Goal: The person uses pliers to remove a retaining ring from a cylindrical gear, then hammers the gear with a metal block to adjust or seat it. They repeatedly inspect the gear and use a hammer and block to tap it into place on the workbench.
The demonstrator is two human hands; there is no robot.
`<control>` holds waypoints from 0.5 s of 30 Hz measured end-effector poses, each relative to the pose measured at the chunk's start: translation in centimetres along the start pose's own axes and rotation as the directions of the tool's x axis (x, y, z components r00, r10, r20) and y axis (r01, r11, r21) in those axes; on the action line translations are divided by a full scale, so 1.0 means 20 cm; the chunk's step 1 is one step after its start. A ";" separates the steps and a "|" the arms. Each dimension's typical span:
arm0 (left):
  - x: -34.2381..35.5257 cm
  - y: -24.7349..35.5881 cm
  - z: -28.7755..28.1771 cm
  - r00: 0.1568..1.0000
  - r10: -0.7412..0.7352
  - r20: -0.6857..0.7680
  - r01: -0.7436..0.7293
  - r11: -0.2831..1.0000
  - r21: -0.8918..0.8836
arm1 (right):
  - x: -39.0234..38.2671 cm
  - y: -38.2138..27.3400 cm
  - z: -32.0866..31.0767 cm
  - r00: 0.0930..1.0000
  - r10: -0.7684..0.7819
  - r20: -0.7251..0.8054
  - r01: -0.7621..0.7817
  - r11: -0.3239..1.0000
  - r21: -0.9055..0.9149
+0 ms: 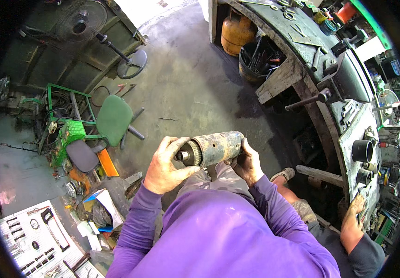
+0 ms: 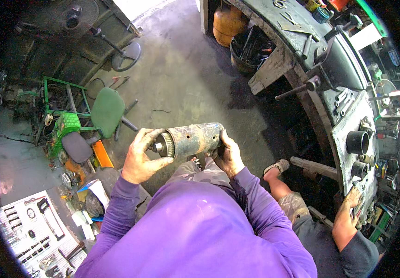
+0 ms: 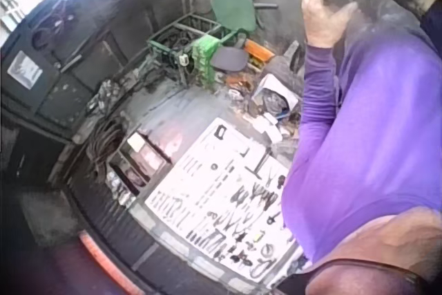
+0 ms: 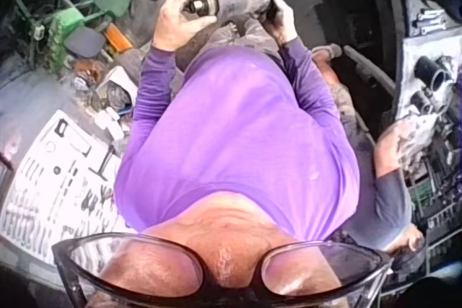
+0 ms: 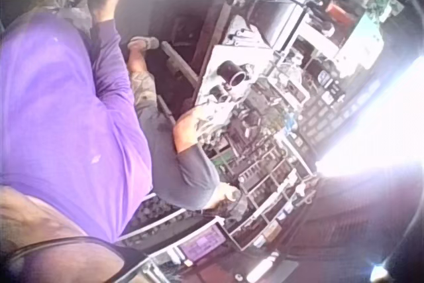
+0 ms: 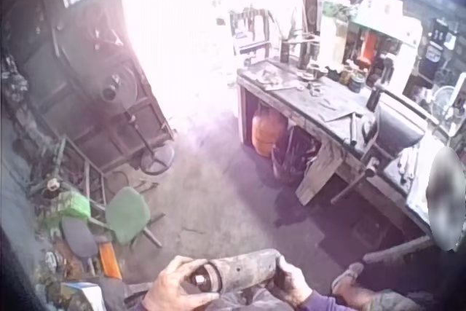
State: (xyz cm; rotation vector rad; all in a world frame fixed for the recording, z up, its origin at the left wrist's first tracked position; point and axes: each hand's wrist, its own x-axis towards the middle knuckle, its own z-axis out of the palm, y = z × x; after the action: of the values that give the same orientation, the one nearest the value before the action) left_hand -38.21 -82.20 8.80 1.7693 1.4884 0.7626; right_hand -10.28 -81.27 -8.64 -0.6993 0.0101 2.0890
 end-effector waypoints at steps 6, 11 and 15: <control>0.17 0.03 0.09 0.999 -0.032 -0.027 0.030 0.997 -0.076 | 0.12 -0.23 -0.06 1.000 -0.006 0.014 0.006 0.999 -0.044; 0.32 0.00 0.11 0.940 -0.328 -0.090 0.214 0.777 -0.592 | 0.21 -0.61 0.08 0.986 -0.162 -0.033 0.152 0.965 -0.216; 0.51 -0.15 0.11 0.896 -0.368 -0.248 -0.058 0.457 -0.887 | 0.25 -0.98 0.37 0.836 -0.504 0.217 0.331 0.148 -0.932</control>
State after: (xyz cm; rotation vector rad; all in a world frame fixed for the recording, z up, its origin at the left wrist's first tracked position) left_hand -36.46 -72.17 5.15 0.6464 1.0916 1.5335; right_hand -0.90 -64.04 0.01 -1.3713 -1.3670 1.2463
